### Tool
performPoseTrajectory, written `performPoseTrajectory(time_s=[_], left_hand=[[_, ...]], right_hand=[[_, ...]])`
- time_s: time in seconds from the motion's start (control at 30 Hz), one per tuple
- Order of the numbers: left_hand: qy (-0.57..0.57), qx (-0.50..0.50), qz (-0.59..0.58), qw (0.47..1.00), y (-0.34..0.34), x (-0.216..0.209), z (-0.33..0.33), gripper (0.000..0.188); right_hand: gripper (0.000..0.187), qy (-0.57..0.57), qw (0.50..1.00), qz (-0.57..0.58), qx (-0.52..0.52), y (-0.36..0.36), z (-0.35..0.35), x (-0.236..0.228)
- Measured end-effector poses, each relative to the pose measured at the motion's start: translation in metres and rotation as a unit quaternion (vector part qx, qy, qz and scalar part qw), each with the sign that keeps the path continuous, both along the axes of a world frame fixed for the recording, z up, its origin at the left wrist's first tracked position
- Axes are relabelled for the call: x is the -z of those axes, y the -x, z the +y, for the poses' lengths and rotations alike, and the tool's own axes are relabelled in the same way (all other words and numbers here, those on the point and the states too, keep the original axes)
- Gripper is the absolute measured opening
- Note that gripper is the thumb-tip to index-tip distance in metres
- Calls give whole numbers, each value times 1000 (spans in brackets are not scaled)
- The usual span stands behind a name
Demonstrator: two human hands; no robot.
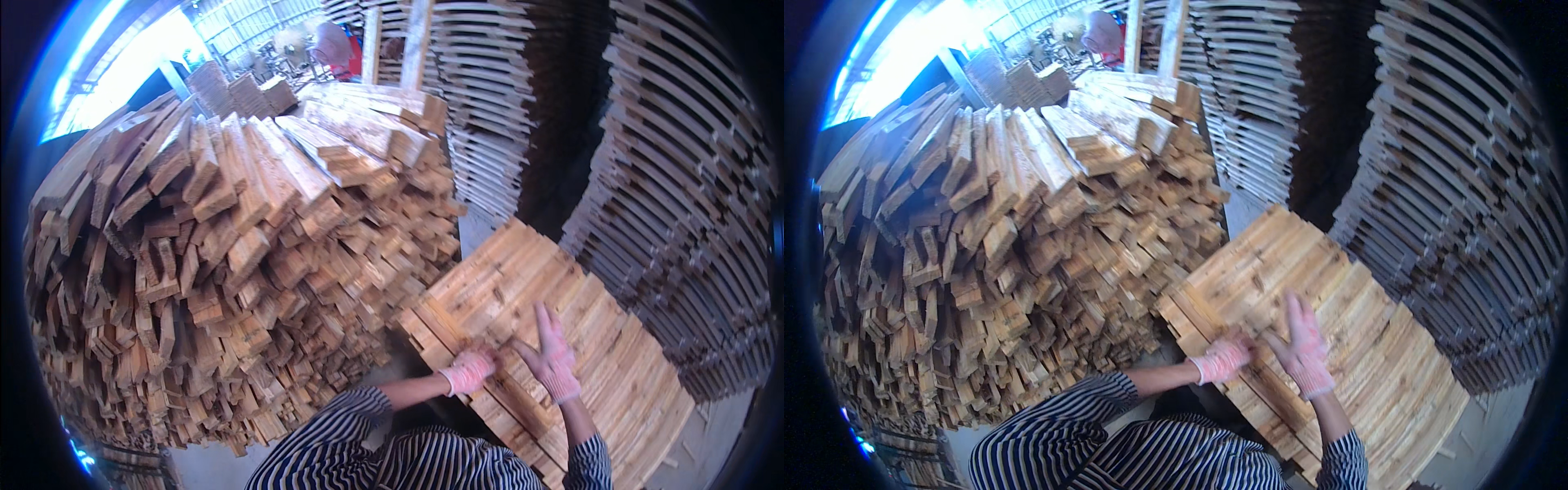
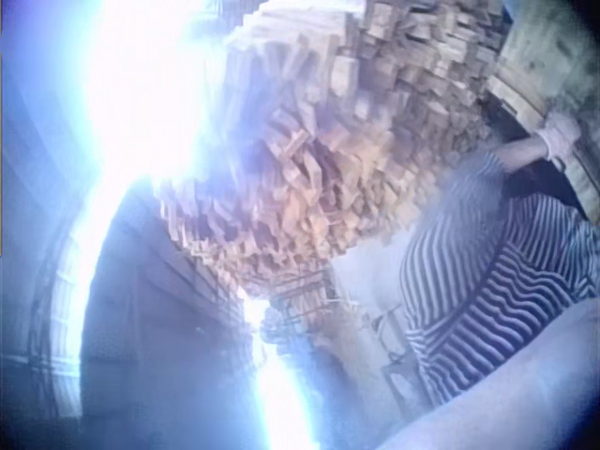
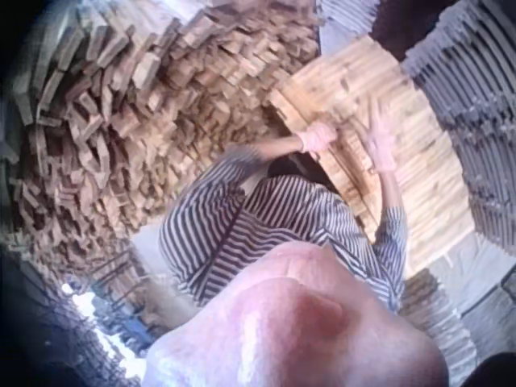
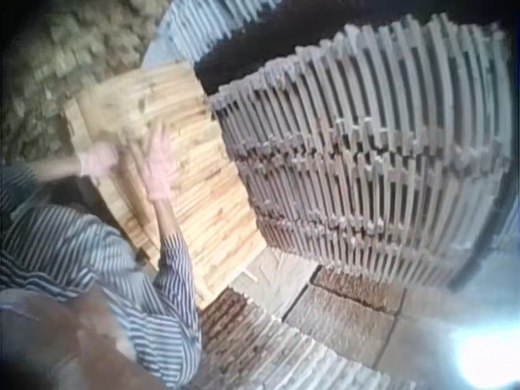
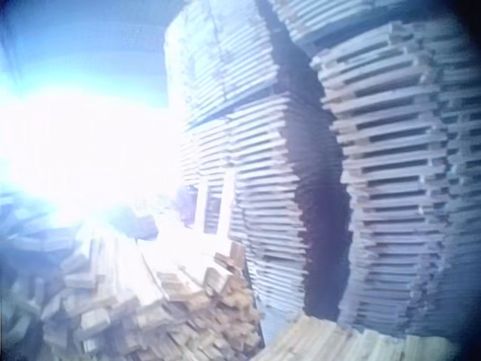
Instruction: The person lifts stacks of wooden planks from a large pile and places them onto a wooden pallet. They repeatedly grab bundles of planks, lift them overhead, and arrange them on the pallet to build a new stack.
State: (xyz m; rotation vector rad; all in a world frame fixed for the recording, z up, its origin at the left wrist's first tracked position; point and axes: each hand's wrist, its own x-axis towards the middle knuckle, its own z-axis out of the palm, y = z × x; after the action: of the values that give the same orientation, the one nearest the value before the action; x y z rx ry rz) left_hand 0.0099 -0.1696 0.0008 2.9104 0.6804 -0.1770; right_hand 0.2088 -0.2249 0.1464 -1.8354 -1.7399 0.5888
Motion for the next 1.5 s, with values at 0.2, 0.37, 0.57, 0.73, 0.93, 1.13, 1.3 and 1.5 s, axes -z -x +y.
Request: performPoseTrajectory(time_s=[0.2, 0.37, 0.57, 0.73, 0.93, 1.13, 1.3, 1.5], left_hand=[[67, 13, -54, 996, 4, -10, 7, 51], [204, 58, -145, 967, 12, 24, 35, 80], [402, -108, -298, 859, 48, -4, 64, 75], [474, -196, -390, 764, 48, -33, 89, 69], [776, 56, -613, 136, 87, -151, 145, 97], [539, -205, -762, 296, 56, -240, 147, 102], [611, -189, -673, 371, -55, -185, 84, 74], [648, -201, -507, 532, -145, -166, 52, 55]], right_hand=[[86, -164, 978, 55, -114, 149, 210, -141], [89, -136, 961, 45, -238, 248, 352, -204], [99, -13, 932, -169, -319, 285, 381, -231], [88, 47, 933, -118, -337, 254, 365, -248], [92, 41, 935, -175, -305, 148, 226, -254], [118, 188, 922, -175, -291, 15, 68, -180], [126, 164, 975, 78, -125, -28, 23, -103], [96, -62, 948, 256, 179, -77, -34, -40]])
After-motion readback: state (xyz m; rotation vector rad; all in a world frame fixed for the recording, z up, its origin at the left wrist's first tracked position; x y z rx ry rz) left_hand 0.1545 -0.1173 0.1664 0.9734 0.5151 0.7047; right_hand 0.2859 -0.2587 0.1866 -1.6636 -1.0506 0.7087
